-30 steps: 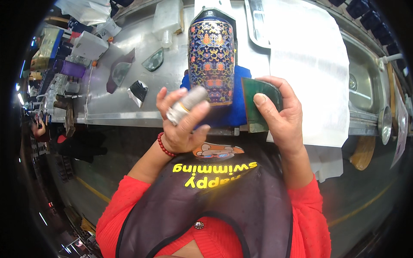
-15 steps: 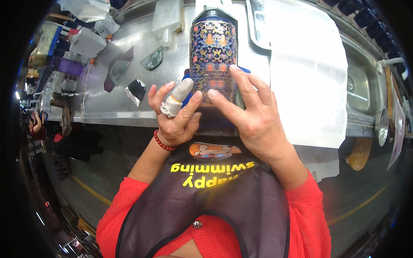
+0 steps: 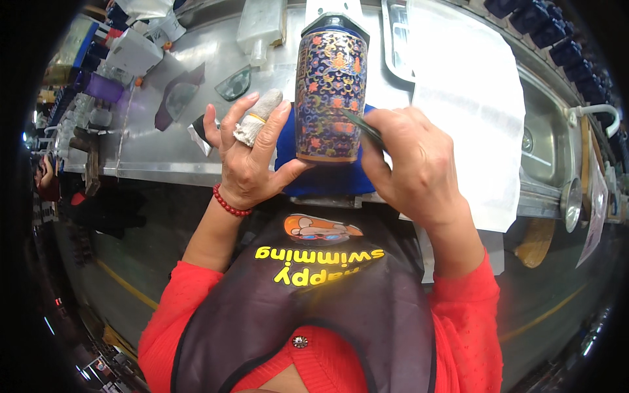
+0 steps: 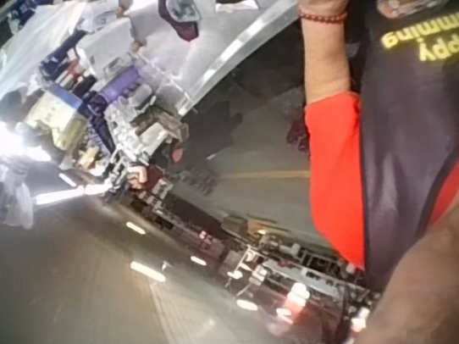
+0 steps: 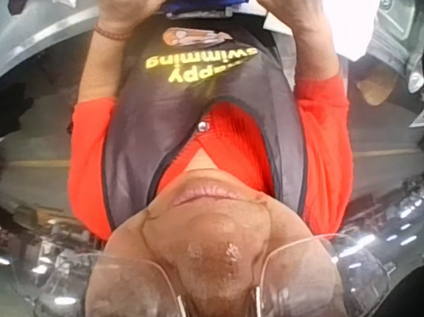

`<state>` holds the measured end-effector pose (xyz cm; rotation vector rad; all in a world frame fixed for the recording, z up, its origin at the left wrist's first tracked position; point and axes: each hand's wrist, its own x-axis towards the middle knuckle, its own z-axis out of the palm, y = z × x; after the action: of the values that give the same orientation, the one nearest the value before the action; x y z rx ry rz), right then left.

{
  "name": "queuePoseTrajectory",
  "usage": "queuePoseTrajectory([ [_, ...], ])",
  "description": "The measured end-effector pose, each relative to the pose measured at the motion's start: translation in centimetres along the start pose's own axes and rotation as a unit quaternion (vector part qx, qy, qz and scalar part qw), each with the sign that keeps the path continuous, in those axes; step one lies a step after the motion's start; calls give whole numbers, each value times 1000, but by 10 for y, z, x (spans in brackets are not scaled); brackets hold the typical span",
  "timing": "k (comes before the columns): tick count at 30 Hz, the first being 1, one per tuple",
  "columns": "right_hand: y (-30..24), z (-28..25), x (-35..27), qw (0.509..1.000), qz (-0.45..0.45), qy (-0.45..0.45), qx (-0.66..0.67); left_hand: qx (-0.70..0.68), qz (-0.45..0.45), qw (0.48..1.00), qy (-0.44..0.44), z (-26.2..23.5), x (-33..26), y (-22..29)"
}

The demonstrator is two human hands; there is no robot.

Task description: The person applies a decorative sticker to a blue bottle, smooths it with a green card, and trims the excess edges. They rotate the bottle to align and press the sticker, then use the card to remove bubbles and cut away overhang.

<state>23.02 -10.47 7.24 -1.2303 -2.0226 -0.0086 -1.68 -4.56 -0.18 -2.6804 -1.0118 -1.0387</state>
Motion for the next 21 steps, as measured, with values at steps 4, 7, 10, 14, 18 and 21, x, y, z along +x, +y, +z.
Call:
queuePoseTrajectory([
  [4, 1, 1, 2, 986, -122, -83, -74, -46, -15, 999, 4, 5, -1, 3],
  [7, -4, 0, -8, 981, -111, -145, 72, -141, -54, 988, -15, 13, -4, 0],
  [10, 0, 0, -12, 996, -42, -57, 59, -222, -69, 972, -23, 23, -4, -1],
  [14, 5, 1, -10, 979, -116, -123, 114, -165, -76, 983, -40, 23, 0, 0],
  [18, 8, 1, -5, 989, -25, -62, 132, -76, -43, 995, -43, 10, 8, -1],
  [21, 9, -1, 4, 997, -68, -38, 28, -35, -24, 998, -36, 1, 15, 2],
])
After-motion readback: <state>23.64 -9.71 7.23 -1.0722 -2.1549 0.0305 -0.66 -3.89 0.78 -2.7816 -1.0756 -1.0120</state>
